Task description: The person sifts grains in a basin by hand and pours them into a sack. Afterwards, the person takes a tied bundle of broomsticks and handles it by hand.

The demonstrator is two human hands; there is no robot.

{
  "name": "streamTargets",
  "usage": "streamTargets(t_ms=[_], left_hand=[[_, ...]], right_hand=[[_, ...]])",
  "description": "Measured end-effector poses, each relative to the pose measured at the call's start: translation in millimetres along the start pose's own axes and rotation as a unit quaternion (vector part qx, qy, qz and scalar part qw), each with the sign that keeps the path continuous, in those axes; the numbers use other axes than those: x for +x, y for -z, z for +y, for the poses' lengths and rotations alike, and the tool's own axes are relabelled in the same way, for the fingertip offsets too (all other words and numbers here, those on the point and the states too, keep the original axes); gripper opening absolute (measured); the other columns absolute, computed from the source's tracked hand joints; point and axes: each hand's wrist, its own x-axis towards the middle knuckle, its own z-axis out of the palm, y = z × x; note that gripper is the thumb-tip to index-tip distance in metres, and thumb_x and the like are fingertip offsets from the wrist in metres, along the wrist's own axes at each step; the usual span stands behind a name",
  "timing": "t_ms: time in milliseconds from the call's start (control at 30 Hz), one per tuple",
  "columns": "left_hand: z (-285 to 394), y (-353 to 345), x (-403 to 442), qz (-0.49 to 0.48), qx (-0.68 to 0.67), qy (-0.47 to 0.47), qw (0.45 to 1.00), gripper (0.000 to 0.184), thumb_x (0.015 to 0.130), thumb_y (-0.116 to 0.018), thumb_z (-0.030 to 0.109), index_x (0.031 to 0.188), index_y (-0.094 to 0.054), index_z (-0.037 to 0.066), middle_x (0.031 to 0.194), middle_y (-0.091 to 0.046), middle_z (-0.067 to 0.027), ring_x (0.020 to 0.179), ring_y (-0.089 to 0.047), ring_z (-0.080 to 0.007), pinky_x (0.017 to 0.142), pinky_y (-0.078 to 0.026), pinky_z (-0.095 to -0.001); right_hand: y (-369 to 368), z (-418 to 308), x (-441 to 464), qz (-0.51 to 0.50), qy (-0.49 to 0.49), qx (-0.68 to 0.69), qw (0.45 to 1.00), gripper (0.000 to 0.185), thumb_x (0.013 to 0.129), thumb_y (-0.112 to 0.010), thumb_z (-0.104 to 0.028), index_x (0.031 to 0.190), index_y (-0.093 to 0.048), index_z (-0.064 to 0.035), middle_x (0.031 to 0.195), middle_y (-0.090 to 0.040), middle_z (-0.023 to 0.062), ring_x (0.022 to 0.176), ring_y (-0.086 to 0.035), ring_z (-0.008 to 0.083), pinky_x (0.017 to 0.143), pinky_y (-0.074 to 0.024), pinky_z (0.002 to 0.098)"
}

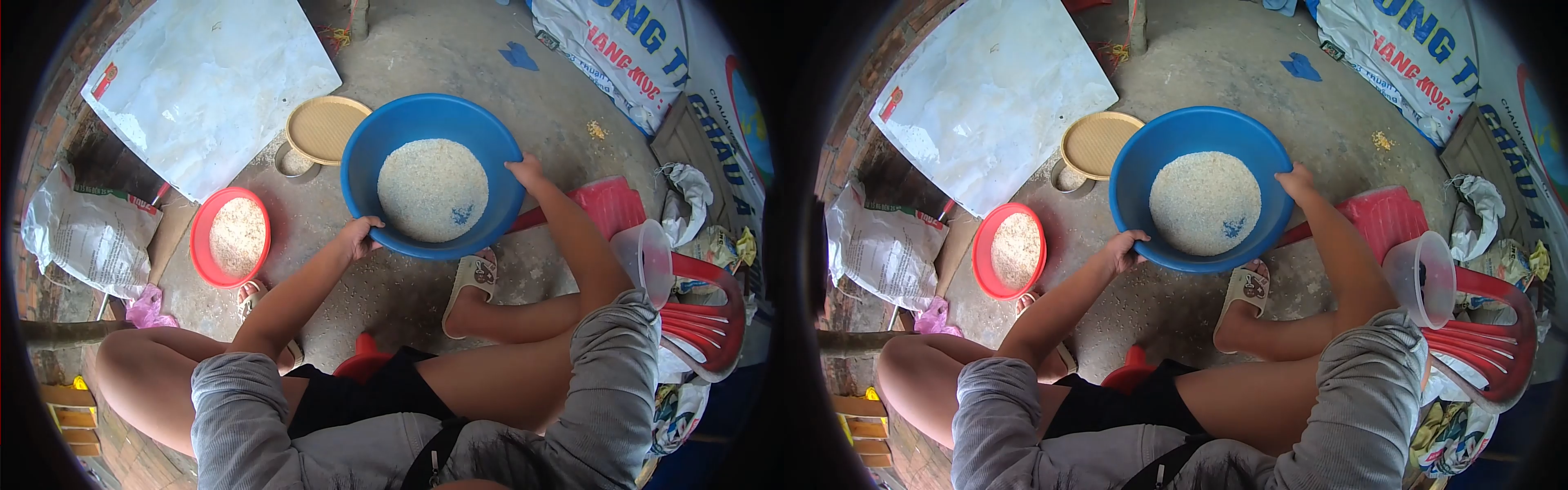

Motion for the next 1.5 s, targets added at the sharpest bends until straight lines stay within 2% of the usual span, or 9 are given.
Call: streamTargets(t_ms=[267,333,633,733,833,1000,1133,1400,1500], left_hand=[[-3,-27,-13,-0.021,-0.060,0.032,0.998,0.020,0.074,-0.050,-0.002,0.093,-0.044,-0.002,0.084,-0.052,-0.0116,0.072,-0.061,-0.0248,0.064,-0.057,-0.0388],[3,-40,-23,-0.009,-0.060,-0.019,0.998,0.024,0.071,-0.050,-0.003,0.095,-0.043,-0.001,0.081,-0.052,-0.0117,0.065,-0.060,-0.0240,0.055,-0.057,-0.0382],[95,-64,-99,0.082,0.089,-0.192,0.974,0.029,0.067,-0.049,-0.006,0.095,-0.044,-0.003,0.082,-0.051,-0.0126,0.068,-0.059,-0.0257,0.060,-0.056,-0.0406],[140,-45,-128,0.108,0.086,-0.146,0.980,0.026,0.067,-0.049,-0.005,0.093,-0.044,-0.004,0.075,-0.051,-0.0117,0.056,-0.056,-0.0226,0.051,-0.056,-0.0399],[176,-15,-164,0.152,0.121,-0.159,0.968,0.017,0.069,-0.051,0.000,0.085,-0.047,-0.003,0.074,-0.051,-0.0120,0.060,-0.056,-0.0221,0.061,-0.057,-0.0406],[192,32,-243,0.262,0.107,-0.135,0.950,0.008,0.073,-0.051,0.002,0.077,-0.047,-0.004,0.070,-0.051,-0.0115,0.058,-0.059,-0.0226,0.057,-0.058,-0.0352],[176,71,-269,0.321,0.255,-0.192,0.892,0.013,0.075,-0.053,0.004,0.081,-0.052,-0.008,0.076,-0.055,-0.0142,0.059,-0.061,-0.0231,0.059,-0.058,-0.0330],[136,74,-278,0.188,0.337,0.114,0.916,0.016,0.084,-0.050,0.015,0.090,-0.053,0.001,0.084,-0.062,-0.0105,0.072,-0.064,-0.0186,0.060,-0.055,-0.0266],[116,85,-241,0.134,0.347,0.196,0.907,0.021,0.086,-0.047,0.018,0.094,-0.052,0.000,0.088,-0.063,-0.0133,0.076,-0.065,-0.0189,0.059,-0.054,-0.0251]], right_hand=[[34,-17,17,-0.007,-0.043,0.049,0.998,0.039,0.072,-0.066,-0.019,0.101,-0.059,0.0072,0.092,-0.063,0.0201,0.080,-0.064,0.0273,0.073,-0.0504,0.0349],[48,-21,18,-0.014,-0.059,0.074,0.995,0.039,0.072,-0.066,-0.018,0.100,-0.059,0.0085,0.091,-0.063,0.0204,0.079,-0.064,0.0273,0.072,-0.0509,0.0350],[68,-69,35,-0.063,0.021,0.164,0.984,0.043,0.071,-0.069,-0.020,0.102,-0.058,0.0092,0.093,-0.063,0.0218,0.080,-0.064,0.0288,0.074,-0.0505,0.0347],[58,-113,34,-0.084,0.051,0.175,0.980,0.046,0.074,-0.068,-0.019,0.107,-0.054,0.0098,0.097,-0.061,0.0225,0.083,-0.063,0.0293,0.075,-0.0500,0.0355],[39,-172,28,-0.116,0.069,0.168,0.977,0.047,0.077,-0.065,-0.019,0.111,-0.050,0.0093,0.102,-0.059,0.0231,0.088,-0.061,0.0294,0.077,-0.0499,0.0370],[-2,-253,-7,-0.174,0.103,0.142,0.969,0.044,0.082,-0.060,-0.019,0.113,-0.046,0.0091,0.107,-0.056,0.0234,0.093,-0.060,0.0301,0.080,-0.0491,0.0396],[-35,-270,-40,-0.229,0.123,0.033,0.965,0.047,0.084,-0.057,-0.019,0.118,-0.043,0.0095,0.112,-0.054,0.0230,0.098,-0.058,0.0304,0.082,-0.0482,0.0408],[-56,-188,-76,-0.441,-0.056,-0.096,0.891,0.052,0.086,-0.055,-0.021,0.125,-0.037,0.0092,0.120,-0.049,0.0239,0.109,-0.052,0.0315,0.086,-0.0452,0.0463],[-65,-161,-89,-0.422,-0.052,-0.209,0.881,0.055,0.085,-0.057,-0.024,0.124,-0.038,0.0096,0.120,-0.049,0.0244,0.107,-0.053,0.0322,0.086,-0.0448,0.0448]])
